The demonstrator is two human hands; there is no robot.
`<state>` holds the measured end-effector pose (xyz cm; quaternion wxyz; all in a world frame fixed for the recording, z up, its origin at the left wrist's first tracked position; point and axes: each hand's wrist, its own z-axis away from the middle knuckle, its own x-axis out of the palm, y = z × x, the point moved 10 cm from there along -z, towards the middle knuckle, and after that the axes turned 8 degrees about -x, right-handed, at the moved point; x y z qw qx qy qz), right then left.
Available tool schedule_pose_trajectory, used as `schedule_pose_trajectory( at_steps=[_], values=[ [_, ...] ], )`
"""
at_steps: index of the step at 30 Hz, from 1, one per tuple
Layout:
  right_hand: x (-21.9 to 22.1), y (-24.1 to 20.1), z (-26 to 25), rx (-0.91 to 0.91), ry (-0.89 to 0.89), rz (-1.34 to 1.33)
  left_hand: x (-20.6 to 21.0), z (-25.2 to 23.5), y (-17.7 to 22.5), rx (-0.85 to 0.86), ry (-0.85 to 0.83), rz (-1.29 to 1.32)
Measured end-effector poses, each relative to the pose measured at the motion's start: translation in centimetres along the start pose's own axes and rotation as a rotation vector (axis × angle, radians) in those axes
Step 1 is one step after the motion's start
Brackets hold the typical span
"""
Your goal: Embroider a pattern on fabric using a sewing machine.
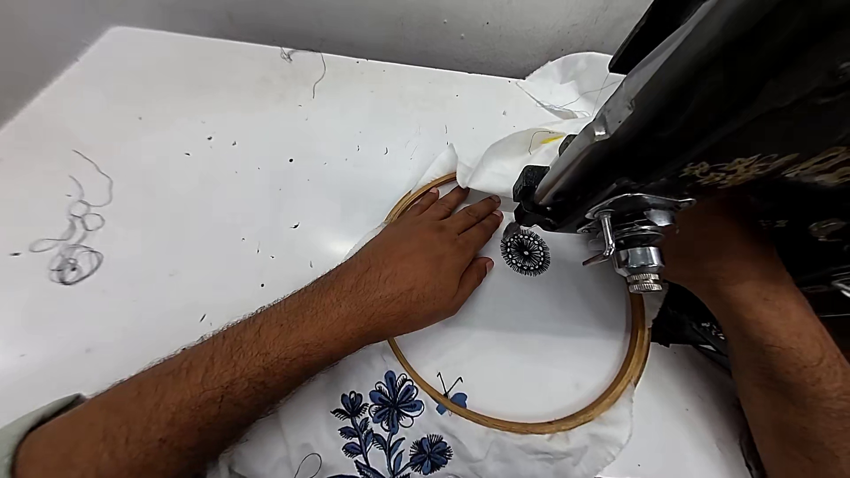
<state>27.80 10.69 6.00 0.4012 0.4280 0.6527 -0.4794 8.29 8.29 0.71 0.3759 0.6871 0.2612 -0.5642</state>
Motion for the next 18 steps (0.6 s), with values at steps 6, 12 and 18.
schedule_pose_trajectory(
  at_steps=[6, 12, 18],
  values=[
    [0.26, -0.05, -0.11, -0.034, 0.001, -0.043, -0.07, 0.11, -0.08, -0.006, -0.001, -0.008],
    [0.1, -0.14, 0.0, -0.042, 0.049, -0.025, -0.07, 0.1, -0.26, -0.005, 0.004, -0.006],
    [0.3, 0.12, 0.04, 0.002, -0.045, -0.035, -0.01, 0.21, 0.19, -0.005, -0.015, -0.005]
  ],
)
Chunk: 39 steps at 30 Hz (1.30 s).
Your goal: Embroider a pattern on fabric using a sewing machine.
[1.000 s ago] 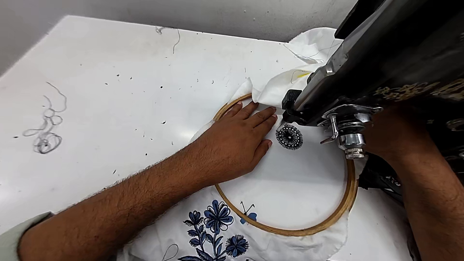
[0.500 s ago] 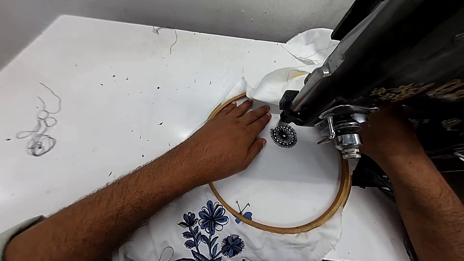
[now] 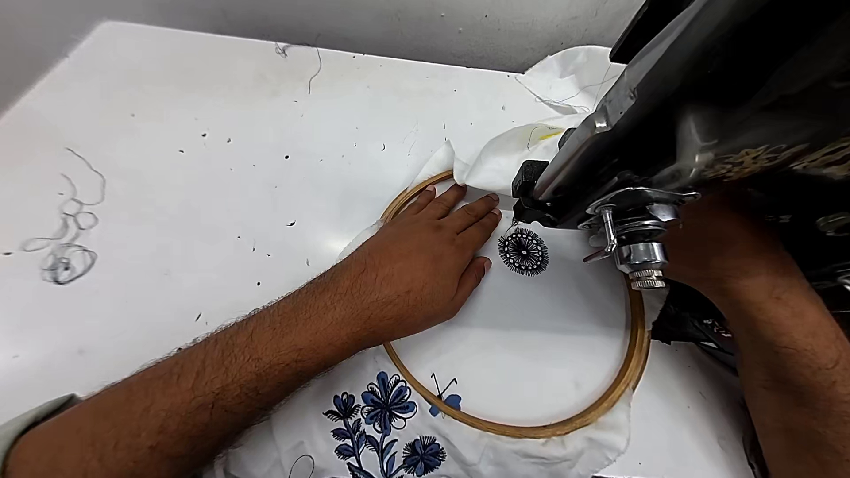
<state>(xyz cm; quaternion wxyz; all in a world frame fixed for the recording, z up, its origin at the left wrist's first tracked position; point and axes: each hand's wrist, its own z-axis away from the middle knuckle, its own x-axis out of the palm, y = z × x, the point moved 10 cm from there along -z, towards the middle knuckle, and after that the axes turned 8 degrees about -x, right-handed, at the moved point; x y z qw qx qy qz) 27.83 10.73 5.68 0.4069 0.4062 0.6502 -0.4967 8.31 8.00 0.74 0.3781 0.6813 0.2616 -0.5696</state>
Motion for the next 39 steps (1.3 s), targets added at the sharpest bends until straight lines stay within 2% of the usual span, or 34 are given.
schedule_pose_trajectory(
  at_steps=[6, 11, 17, 21, 26, 32, 36, 39],
  values=[
    [-0.2, -0.7, 0.0, -0.05, 0.086, -0.009, -0.2, 0.0, -0.6, -0.002, 0.007, -0.008],
    [0.1, 0.1, -0.1, -0.013, -0.006, 0.007, 0.0, 0.2, 0.1, -0.001, 0.0, -0.005],
    [-0.1, -0.5, 0.1, -0.068, 0.081, -0.006, -0.2, 0.1, -0.5, -0.004, 0.005, -0.005],
    [0.4, 0.6, -0.1, 0.024, -0.039, -0.005, -0.3, 0.4, 0.3, 0.001, 0.0, 0.006],
    [0.0, -0.4, 0.1, -0.022, 0.065, -0.014, -0.2, 0.2, -0.5, -0.003, -0.001, -0.005],
    [0.2, 0.3, 0.1, 0.047, -0.039, -0.011, -0.3, 0.5, 0.4, -0.003, -0.016, 0.003],
    [0.0, -0.5, 0.3, 0.006, 0.031, -0.025, -0.6, 0.5, -0.1, -0.011, -0.002, 0.007],
    [0.2, -0.2, 0.2, 0.004, 0.008, -0.051, -0.4, 0.6, 0.0, -0.023, -0.022, -0.012]
  ],
)
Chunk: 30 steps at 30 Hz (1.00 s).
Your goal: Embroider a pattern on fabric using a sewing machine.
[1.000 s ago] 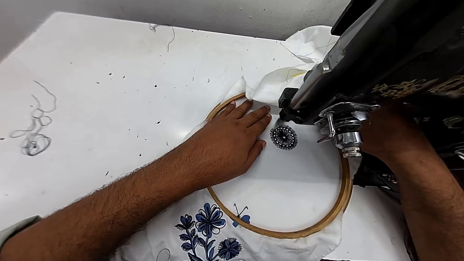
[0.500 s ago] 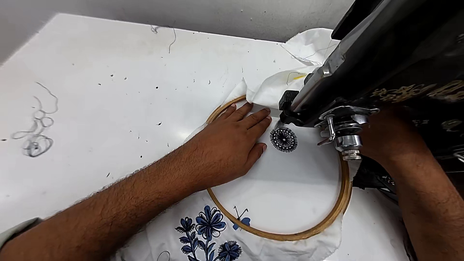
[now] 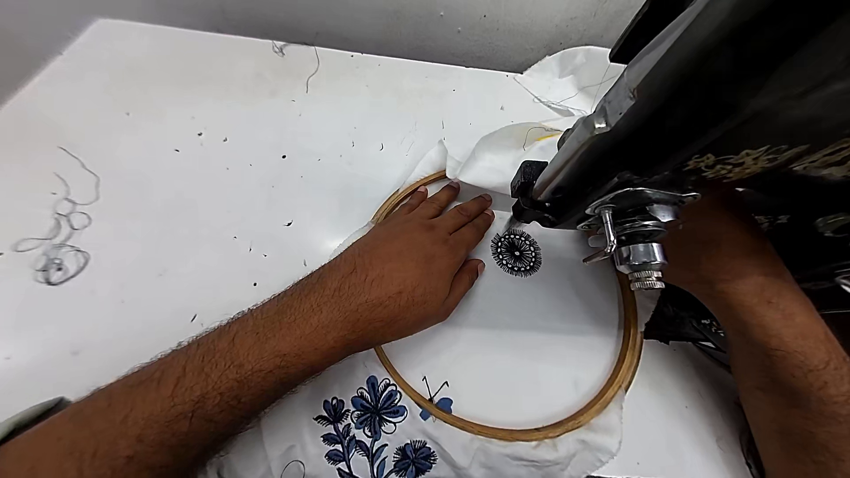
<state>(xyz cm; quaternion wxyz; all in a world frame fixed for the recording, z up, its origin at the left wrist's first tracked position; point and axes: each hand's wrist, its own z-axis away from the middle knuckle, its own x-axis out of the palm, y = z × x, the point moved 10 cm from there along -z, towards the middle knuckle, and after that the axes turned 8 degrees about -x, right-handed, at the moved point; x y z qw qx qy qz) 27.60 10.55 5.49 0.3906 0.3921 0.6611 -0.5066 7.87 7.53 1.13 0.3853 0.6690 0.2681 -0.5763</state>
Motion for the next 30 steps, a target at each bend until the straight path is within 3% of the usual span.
schedule_pose_trajectory(
  at_steps=[8, 13, 18, 23, 30],
  values=[
    [-0.1, -0.1, 0.0, -0.014, 0.048, 0.014, 0.1, -0.2, -0.4, 0.01, 0.005, 0.004],
    [0.2, 0.7, 0.1, 0.104, -0.057, 0.019, 0.1, 0.0, 0.3, 0.006, -0.006, 0.002],
    [-0.2, -0.4, 0.2, 0.034, 0.019, 0.047, -0.1, 0.0, -0.2, -0.001, -0.004, 0.007],
    [0.1, 0.0, 0.3, 0.094, -0.062, 0.015, 0.0, 0.2, 0.4, 0.003, -0.01, -0.003],
    [-0.1, -0.4, 0.2, 0.066, -0.013, 0.021, -0.2, 0.1, -0.1, 0.009, 0.002, 0.011]
  ],
)
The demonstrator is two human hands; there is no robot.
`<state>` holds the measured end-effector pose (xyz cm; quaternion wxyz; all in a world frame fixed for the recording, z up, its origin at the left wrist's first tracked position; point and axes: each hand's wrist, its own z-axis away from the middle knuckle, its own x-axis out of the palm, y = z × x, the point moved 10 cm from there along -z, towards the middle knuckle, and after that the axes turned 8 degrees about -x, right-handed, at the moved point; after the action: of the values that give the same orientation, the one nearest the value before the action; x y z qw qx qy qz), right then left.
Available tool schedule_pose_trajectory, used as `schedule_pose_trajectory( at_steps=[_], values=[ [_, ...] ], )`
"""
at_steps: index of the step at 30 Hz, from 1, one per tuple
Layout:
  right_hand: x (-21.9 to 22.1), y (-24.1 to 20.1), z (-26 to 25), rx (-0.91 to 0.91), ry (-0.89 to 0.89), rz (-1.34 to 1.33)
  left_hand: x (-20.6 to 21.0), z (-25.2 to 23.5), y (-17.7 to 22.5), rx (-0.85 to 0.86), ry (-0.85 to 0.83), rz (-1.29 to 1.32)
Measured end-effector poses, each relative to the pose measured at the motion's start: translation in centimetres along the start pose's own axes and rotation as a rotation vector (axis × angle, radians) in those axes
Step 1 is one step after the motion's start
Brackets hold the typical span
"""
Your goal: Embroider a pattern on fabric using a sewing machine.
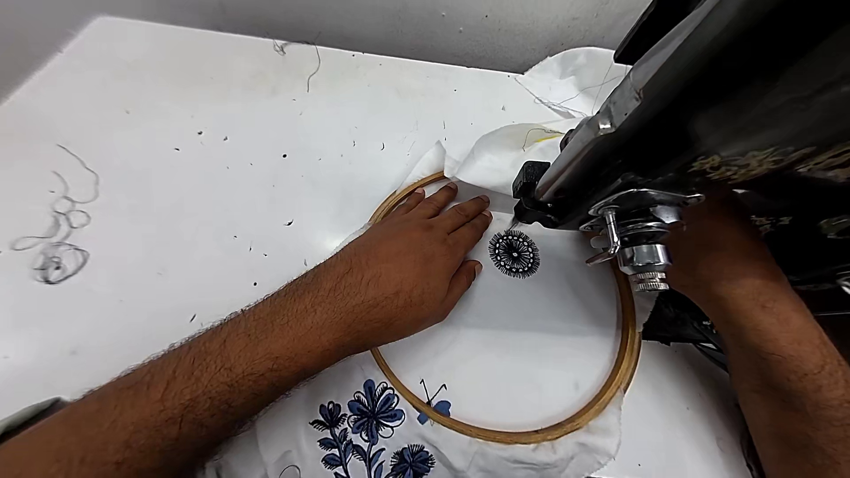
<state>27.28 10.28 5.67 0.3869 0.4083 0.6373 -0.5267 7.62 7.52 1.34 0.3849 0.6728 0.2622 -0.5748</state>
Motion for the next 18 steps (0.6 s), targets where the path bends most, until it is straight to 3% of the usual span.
schedule_pose_trajectory(
  at_steps=[4, 18],
  values=[
    [0.3, 0.77, -0.02, 0.052, -0.053, -0.008, 0.22, 0.18, 0.58, -0.008, -0.028, -0.022],
    [-0.1, -0.19, 0.04, -0.03, 0.015, 0.017, 0.05, 0.14, 0.06, -0.007, -0.02, -0.018]
  ],
)
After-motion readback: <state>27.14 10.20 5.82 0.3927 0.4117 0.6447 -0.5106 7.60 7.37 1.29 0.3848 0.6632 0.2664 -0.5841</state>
